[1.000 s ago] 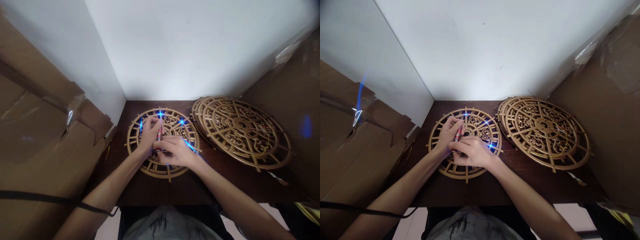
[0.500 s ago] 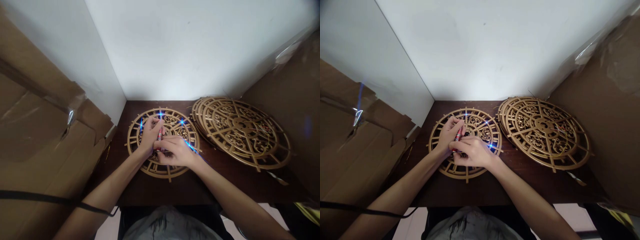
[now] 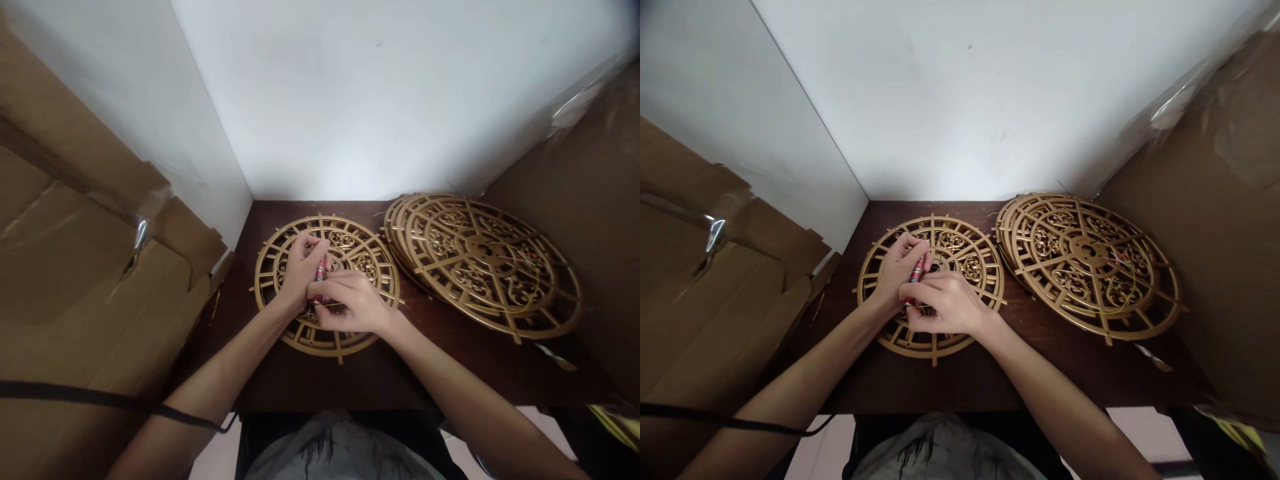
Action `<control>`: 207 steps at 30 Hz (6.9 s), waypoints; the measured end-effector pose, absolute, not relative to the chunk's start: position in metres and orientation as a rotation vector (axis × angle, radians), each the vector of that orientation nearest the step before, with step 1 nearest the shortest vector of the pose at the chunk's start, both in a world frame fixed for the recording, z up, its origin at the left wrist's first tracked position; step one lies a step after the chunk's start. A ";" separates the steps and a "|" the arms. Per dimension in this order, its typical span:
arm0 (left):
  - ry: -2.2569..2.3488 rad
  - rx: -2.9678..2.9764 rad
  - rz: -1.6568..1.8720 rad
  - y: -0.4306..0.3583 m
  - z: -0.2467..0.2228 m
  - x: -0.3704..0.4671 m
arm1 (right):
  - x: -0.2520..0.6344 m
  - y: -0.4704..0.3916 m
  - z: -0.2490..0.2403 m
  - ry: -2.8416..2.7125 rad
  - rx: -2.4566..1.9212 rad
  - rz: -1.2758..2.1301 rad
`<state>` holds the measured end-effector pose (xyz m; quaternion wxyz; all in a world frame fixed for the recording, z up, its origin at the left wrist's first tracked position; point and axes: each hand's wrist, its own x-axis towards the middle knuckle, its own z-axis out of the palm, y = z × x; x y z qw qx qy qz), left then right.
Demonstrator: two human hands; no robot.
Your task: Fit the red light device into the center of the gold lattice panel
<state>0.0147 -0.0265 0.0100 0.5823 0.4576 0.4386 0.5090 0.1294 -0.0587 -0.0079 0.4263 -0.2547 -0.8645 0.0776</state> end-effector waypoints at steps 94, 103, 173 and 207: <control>0.835 0.938 1.169 -0.024 0.016 0.007 | 0.144 -0.054 0.013 -1.812 -0.911 0.304; 0.681 1.025 1.134 -0.027 0.019 0.007 | 0.144 -0.043 0.008 -1.445 -1.081 0.718; 1.085 1.112 1.150 -0.020 0.024 -0.002 | 0.147 -0.034 -0.001 -1.617 -1.180 0.927; 0.936 0.855 0.946 -0.015 0.022 -0.004 | 0.148 -0.030 -0.001 -1.144 -1.004 1.270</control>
